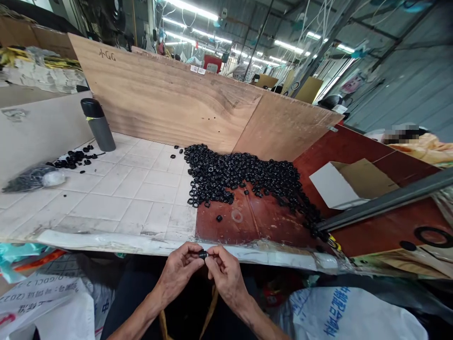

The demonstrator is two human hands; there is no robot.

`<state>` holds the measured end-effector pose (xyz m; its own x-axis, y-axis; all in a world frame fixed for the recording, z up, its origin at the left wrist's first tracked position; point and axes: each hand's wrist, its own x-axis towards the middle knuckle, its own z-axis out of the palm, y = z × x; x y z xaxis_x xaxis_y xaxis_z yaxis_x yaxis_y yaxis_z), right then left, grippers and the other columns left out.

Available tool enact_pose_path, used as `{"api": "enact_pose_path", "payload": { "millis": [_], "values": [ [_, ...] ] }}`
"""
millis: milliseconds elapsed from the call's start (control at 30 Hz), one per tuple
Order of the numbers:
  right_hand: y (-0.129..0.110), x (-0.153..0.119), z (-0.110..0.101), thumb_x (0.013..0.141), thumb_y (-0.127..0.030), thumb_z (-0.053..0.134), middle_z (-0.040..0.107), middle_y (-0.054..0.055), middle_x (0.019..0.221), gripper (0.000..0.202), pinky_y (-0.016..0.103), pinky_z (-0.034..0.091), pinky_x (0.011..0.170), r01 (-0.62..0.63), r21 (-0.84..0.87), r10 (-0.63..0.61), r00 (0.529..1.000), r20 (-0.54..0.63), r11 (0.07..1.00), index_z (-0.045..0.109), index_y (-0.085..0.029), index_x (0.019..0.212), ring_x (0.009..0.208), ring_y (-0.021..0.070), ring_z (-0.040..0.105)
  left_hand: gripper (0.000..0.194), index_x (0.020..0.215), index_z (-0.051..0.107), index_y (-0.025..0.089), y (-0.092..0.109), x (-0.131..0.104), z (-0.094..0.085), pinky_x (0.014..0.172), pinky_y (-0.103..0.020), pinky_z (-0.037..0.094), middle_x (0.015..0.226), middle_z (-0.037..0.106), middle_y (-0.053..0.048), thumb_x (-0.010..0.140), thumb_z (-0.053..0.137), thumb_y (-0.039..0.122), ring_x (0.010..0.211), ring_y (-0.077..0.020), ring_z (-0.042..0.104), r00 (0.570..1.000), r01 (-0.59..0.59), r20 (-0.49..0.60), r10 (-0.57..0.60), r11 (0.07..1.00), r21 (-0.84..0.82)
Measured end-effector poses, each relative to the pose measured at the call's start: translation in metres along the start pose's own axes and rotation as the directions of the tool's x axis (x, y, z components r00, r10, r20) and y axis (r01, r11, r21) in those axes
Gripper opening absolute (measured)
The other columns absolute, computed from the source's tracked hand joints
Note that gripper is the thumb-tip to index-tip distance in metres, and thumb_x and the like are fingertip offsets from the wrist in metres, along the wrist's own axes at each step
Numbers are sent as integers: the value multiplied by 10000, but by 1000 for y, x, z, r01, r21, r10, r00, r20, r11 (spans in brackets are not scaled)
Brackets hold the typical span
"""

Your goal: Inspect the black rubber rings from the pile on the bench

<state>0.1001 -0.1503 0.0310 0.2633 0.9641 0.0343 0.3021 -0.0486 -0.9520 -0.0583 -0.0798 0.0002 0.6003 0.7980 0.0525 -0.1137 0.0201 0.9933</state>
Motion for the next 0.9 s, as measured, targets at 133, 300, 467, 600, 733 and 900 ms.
{"api": "enact_pose_path", "payload": {
  "millis": [133,300,467,600,733,900],
  "values": [
    [2,0,-1,960,-352,547,543,-40,637,157,231,430,519,44,31,-46,998,41,999,570,-207,906,501,118,542,181,1019,648,191,5,2,4,728,-237,557,908,654,2,882,725,280,758,-126,653,998,59,-12,-61,992,-112],
    [6,-6,5,965,-346,526,556,-43,637,167,222,428,503,-10,39,8,998,58,999,592,-192,954,477,111,541,146,1085,648,219,-4,1,4,865,-297,559,1093,674,-45,944,625,251,958,-179,684,998,-60,32,56,989,138],
    [11,-3,-6,993,-348,477,528,-42,543,252,231,437,485,-68,-106,74,996,49,992,599,-198,831,452,132,530,236,1151,613,232,7,-8,-7,918,-317,523,1138,682,-59,935,549,164,1038,-198,660,961,-235,244,132,855,463],
    [30,31,-49,944,-274,545,669,93,925,185,341,548,782,152,-459,-270,941,-205,875,686,-176,1011,837,228,659,157,927,657,218,39,-3,-18,686,-257,490,832,677,11,790,678,144,758,-172,637,856,-162,469,-219,747,645],
    [59,69,-79,924,-146,500,650,121,1139,346,378,556,914,304,-521,-370,929,-25,798,670,-198,1221,1022,243,662,89,932,649,216,49,42,-14,613,-244,459,787,666,17,886,656,293,691,-158,627,923,-82,339,-181,769,634],
    [73,82,-74,985,-181,495,655,102,948,219,378,574,841,350,-542,-420,907,-7,764,701,-187,1057,902,244,667,199,1122,616,172,27,135,5,815,-321,498,1027,660,-88,927,578,176,898,-215,652,977,-94,-25,212,533,841]
  ]
}}
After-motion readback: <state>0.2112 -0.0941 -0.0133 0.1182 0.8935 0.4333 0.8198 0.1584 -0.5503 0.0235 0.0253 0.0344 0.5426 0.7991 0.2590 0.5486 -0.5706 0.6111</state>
